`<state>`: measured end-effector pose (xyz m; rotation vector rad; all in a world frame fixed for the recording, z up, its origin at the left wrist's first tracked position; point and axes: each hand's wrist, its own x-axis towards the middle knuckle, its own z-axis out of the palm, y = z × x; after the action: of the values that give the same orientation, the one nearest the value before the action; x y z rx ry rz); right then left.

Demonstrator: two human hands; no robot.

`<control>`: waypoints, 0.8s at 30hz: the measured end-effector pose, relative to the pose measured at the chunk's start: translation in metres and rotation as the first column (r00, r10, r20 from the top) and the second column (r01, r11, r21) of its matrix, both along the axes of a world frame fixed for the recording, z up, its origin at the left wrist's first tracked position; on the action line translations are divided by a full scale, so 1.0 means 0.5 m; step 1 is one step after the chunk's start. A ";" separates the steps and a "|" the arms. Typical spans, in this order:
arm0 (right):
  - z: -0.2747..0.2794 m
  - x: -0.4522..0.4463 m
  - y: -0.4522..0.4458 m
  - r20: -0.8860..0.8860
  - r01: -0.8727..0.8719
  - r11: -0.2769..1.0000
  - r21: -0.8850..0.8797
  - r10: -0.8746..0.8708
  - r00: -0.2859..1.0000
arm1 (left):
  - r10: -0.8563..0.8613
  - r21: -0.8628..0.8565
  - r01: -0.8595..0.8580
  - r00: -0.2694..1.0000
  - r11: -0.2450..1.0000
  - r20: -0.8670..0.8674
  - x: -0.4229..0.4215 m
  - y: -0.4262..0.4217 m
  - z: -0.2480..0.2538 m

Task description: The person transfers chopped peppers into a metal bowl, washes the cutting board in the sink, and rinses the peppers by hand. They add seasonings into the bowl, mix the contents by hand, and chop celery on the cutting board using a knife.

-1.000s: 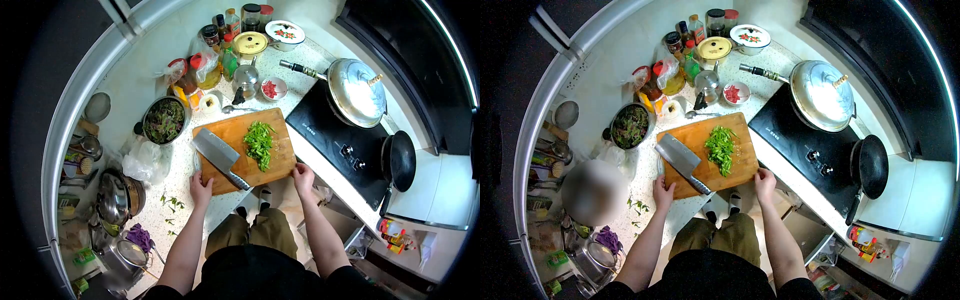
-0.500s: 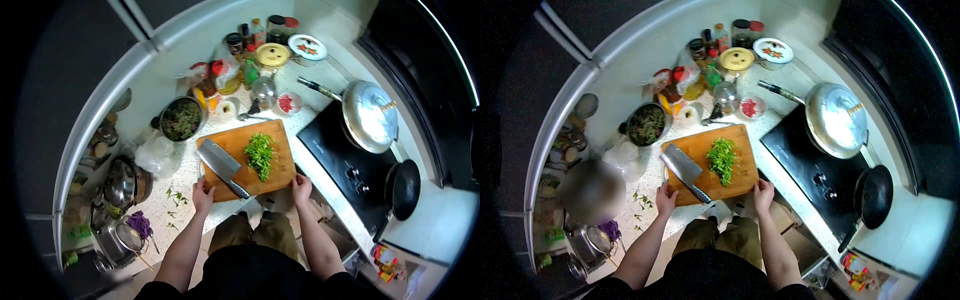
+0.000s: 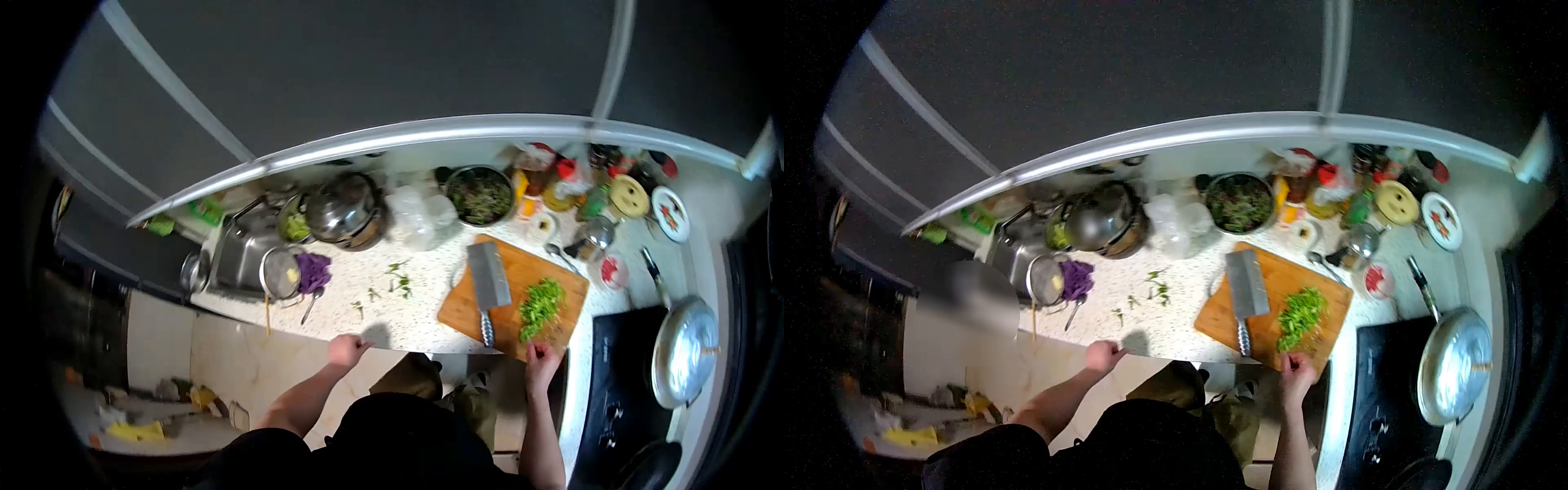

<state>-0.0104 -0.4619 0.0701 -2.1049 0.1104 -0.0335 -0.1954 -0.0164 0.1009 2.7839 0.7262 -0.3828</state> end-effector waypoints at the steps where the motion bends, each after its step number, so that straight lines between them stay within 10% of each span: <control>1: 0.003 0.002 0.020 0.002 -0.035 0.999 0.009 0.035 0.999 | 0.106 0.017 -0.104 0.986 0.994 -0.129 -0.071 0.019 -0.004; 9: -0.011 -0.086 0.112 0.187 -0.273 0.962 0.025 0.264 0.946 | 0.444 0.182 -0.418 0.703 0.890 -0.556 -0.574 0.157 -0.137; 16: -0.043 -0.241 0.121 -0.167 -0.416 0.875 -0.247 0.384 0.908 | 0.545 -0.065 -0.572 0.805 0.818 -0.233 -0.604 0.208 -0.181; 24: -0.010 -0.401 0.500 -0.371 -0.438 0.893 -0.106 0.373 0.850 | 0.531 -0.237 -0.662 0.727 0.711 -0.435 -0.957 0.424 -0.356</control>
<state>-0.2106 -0.2120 0.0652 -2.2638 -0.1427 0.6048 -0.6737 0.1955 -0.0769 1.9702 1.4220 -0.7723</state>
